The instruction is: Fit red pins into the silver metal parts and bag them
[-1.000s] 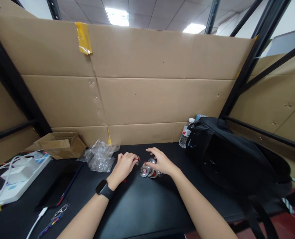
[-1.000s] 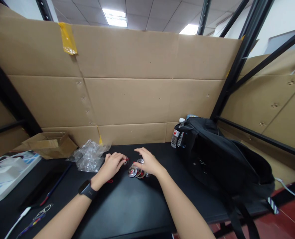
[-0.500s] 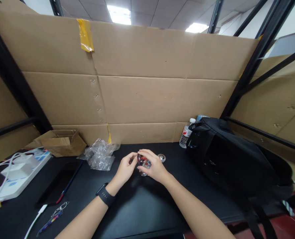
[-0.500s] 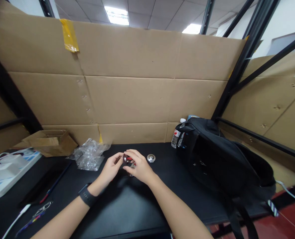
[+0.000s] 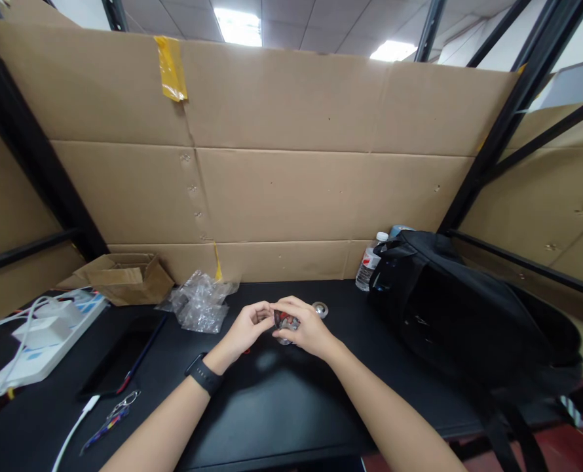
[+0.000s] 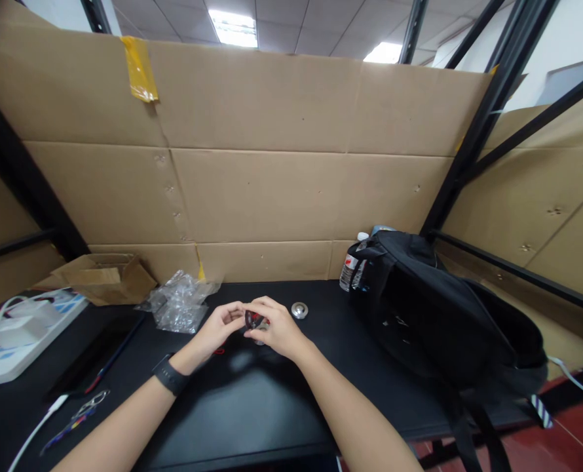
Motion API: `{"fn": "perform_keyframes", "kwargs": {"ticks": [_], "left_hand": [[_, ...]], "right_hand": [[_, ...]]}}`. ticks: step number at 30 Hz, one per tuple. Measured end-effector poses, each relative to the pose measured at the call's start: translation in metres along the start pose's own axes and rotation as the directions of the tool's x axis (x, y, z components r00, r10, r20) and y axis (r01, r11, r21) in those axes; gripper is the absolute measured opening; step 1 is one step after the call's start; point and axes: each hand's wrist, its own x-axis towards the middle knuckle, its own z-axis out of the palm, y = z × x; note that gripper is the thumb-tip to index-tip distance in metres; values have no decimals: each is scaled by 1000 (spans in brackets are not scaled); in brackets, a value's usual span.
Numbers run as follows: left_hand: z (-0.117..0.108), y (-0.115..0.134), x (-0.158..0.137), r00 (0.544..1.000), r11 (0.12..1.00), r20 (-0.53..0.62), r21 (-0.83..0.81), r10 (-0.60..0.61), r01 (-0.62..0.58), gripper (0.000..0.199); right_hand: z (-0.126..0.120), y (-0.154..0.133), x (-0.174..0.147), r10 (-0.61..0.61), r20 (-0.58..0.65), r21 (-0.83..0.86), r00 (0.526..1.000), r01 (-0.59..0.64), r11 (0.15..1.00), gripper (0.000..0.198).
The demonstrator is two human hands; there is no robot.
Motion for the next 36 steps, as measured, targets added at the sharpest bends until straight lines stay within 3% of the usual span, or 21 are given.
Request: {"fn": "perform_keyframes", "kwargs": {"ticks": [3,7,13,16,19,21,24,27,32,34,36], "left_hand": [[-1,0,-1,1000,999,13,45,0,0,17],[-4,1,0,998,967,-14,248,61,-56,5],[-31,23,-8,993,779,-12,622,116,-83,18],[-56,29,-14,994,667,108,740,10,-88,22],[-77,27,-19,972,582,181,811,-148,-62,26],[-80,23,-20,967,545,193,835,-164,-75,28],[-64,18,-19,977,520,202,843,-66,-139,33],[-31,15,-17,964,510,263,826,24,-238,34],[12,10,-14,948,437,308,845,78,-310,15],[18,8,-14,947,421,306,850,94,-317,10],[18,7,-14,950,410,291,857,112,-311,10]], "right_hand": [[1,0,-1,-23,27,-4,999,23,1000,56],[3,-3,-2,-17,37,-27,999,18,999,54],[-12,7,0,41,-58,-156,997,-49,987,53],[-38,24,-2,168,-121,-300,978,-197,933,53],[-65,44,-7,362,-92,-459,928,-362,811,47],[-76,57,-12,460,-45,-522,887,-413,746,42],[-81,71,-16,521,12,-544,854,-431,720,41],[-77,77,-18,523,53,-537,851,-417,733,43],[-75,78,-21,565,33,-578,824,-446,684,48],[-76,75,-20,542,20,-575,840,-434,693,50],[-73,69,-16,460,7,-535,888,-385,752,48]]}}
